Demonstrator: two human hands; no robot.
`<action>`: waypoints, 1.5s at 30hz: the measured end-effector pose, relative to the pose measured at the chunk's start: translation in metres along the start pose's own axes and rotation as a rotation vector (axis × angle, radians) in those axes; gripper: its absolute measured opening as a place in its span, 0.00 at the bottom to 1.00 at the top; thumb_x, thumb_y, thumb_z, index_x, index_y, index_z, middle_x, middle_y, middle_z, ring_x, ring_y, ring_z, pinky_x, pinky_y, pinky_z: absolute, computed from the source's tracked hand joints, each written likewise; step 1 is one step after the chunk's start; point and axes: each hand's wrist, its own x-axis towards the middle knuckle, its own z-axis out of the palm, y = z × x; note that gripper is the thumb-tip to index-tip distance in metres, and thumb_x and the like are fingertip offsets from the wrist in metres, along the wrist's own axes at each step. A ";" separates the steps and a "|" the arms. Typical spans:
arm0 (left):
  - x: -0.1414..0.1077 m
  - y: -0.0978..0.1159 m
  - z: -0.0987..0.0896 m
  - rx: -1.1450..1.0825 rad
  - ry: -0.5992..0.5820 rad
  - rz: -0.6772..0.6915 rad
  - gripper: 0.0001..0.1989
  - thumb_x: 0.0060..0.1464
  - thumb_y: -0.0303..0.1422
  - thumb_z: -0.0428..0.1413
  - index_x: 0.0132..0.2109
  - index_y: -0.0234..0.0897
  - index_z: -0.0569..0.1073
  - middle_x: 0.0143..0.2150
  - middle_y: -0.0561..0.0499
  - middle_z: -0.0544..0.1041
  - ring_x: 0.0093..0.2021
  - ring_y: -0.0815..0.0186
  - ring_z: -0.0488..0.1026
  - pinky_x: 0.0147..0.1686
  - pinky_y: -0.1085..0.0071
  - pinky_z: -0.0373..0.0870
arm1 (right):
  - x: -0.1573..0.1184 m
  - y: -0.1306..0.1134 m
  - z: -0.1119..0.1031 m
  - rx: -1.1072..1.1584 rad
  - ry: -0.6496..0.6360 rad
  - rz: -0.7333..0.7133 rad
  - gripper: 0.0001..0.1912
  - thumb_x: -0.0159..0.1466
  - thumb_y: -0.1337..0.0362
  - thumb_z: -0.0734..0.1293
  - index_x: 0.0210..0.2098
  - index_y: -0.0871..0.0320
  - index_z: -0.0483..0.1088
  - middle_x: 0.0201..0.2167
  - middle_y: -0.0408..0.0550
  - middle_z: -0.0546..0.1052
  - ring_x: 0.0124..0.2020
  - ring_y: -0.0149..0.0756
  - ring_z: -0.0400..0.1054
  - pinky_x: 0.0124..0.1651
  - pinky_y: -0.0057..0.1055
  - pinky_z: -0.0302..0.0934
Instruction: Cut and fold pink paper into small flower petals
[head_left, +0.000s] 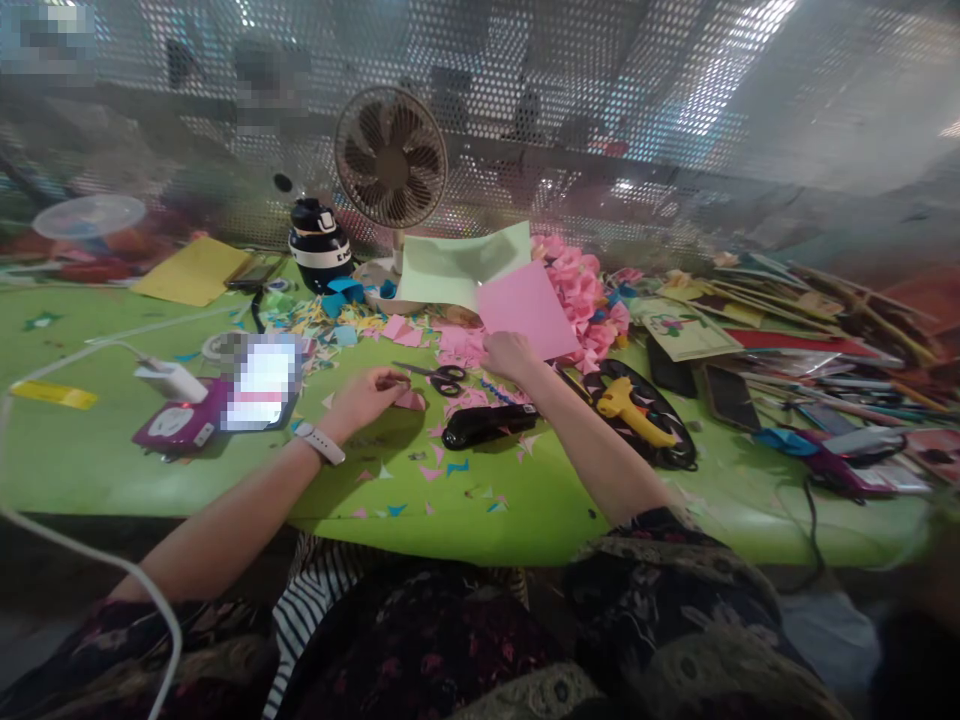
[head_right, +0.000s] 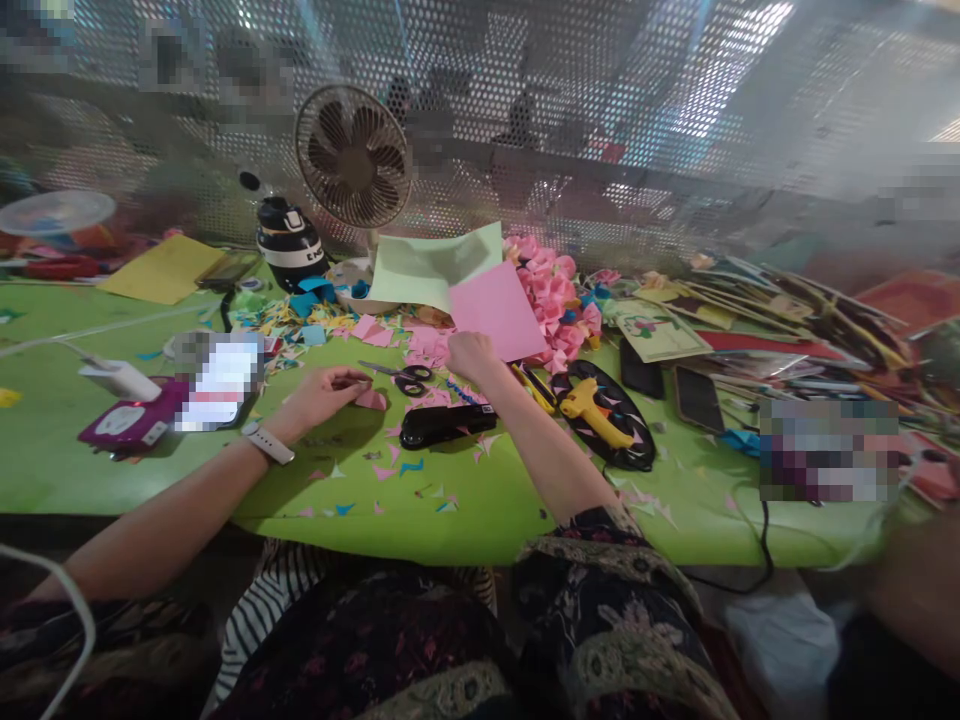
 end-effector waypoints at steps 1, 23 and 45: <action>0.000 0.001 0.000 0.034 0.027 0.024 0.09 0.43 0.35 0.67 0.34 0.39 0.80 0.32 0.48 0.80 0.33 0.62 0.75 0.36 0.68 0.70 | 0.000 0.001 0.001 0.004 0.010 0.012 0.13 0.63 0.67 0.64 0.43 0.66 0.77 0.44 0.66 0.79 0.46 0.49 0.74 0.41 0.32 0.61; -0.015 0.030 0.014 -0.740 -0.169 -0.165 0.02 0.54 0.28 0.62 0.36 0.33 0.79 0.35 0.52 0.82 0.35 0.71 0.78 0.39 0.77 0.75 | -0.086 -0.055 0.005 0.165 0.638 -0.700 0.16 0.66 0.69 0.62 0.52 0.57 0.70 0.55 0.55 0.73 0.55 0.47 0.64 0.63 0.53 0.54; -0.021 0.035 0.011 -0.791 -0.346 -0.213 0.10 0.48 0.33 0.68 0.36 0.33 0.80 0.32 0.51 0.82 0.30 0.72 0.77 0.35 0.75 0.75 | -0.070 -0.038 0.012 0.652 0.541 -0.776 0.07 0.63 0.59 0.71 0.41 0.47 0.79 0.61 0.47 0.68 0.64 0.50 0.57 0.64 0.58 0.55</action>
